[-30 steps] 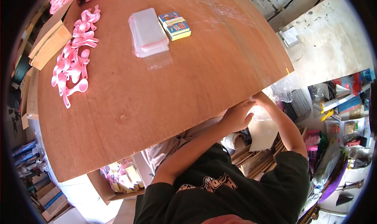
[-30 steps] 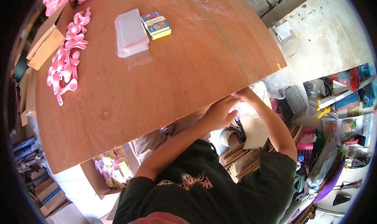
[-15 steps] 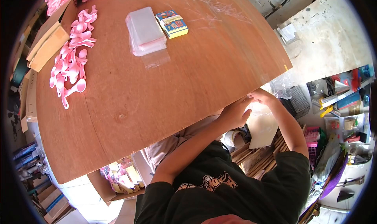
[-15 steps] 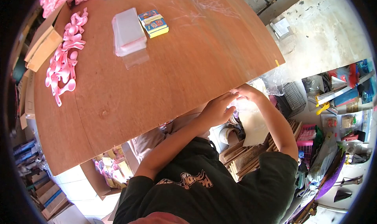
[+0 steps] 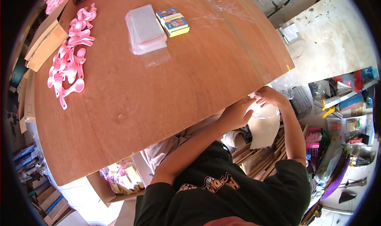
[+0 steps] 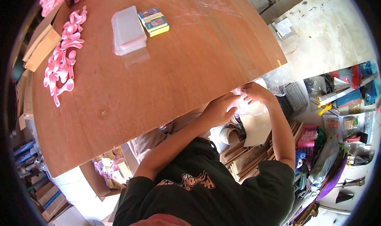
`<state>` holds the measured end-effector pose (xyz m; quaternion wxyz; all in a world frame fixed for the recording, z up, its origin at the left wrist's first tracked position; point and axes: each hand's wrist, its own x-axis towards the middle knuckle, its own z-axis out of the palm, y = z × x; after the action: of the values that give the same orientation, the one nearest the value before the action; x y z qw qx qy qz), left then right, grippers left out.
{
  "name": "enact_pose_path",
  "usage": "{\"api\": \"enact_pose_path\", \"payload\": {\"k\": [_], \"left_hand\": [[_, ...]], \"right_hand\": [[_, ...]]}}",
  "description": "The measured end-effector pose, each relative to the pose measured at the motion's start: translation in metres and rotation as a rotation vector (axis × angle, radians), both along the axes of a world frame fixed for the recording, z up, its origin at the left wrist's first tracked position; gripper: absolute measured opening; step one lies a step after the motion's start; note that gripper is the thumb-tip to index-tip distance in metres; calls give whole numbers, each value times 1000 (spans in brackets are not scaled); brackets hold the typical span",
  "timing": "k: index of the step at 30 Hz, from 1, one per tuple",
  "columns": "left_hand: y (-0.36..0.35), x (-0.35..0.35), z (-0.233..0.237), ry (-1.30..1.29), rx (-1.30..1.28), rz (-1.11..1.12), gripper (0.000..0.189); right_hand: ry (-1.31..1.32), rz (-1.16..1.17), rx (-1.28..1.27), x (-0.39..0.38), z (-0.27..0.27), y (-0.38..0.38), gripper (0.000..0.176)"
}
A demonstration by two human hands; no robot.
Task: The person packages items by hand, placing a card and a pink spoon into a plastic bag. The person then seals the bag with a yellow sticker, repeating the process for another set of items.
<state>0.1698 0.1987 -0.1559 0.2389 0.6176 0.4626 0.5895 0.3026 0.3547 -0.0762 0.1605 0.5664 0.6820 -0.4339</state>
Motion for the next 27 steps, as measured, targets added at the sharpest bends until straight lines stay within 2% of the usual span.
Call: {"api": "enact_pose_path", "payload": {"k": [5, 7, 13, 17, 20, 21, 24, 27], "left_hand": [[-2, 1, 1, -26, -21, -35, 36], [-3, 1, 1, -42, -16, -46, 34], [-5, 3, -1, 9, -15, -63, 37], [-21, -7, 5, -2, -154, -152, 38], [-38, -19, -5, 21, -59, -100, 40], [-49, -29, 0, 31, -162, -146, 42], [-78, -52, -7, 27, -244, -193, 42], [-108, -74, -18, 57, -234, -168, 39]], "right_hand": [[106, 39, 111, 22, 23, -9, 24], [140, 30, 158, 23, 44, -17, 18], [236, 50, 197, 5, 122, -32, 17], [245, 160, 220, -32, 166, -26, 18], [308, 241, 226, -70, 185, -11, 20], [324, 301, 254, -84, 188, -3, 21], [413, 410, 304, -131, 184, 30, 26], [565, 454, 275, -186, 167, 58, 28]]}}
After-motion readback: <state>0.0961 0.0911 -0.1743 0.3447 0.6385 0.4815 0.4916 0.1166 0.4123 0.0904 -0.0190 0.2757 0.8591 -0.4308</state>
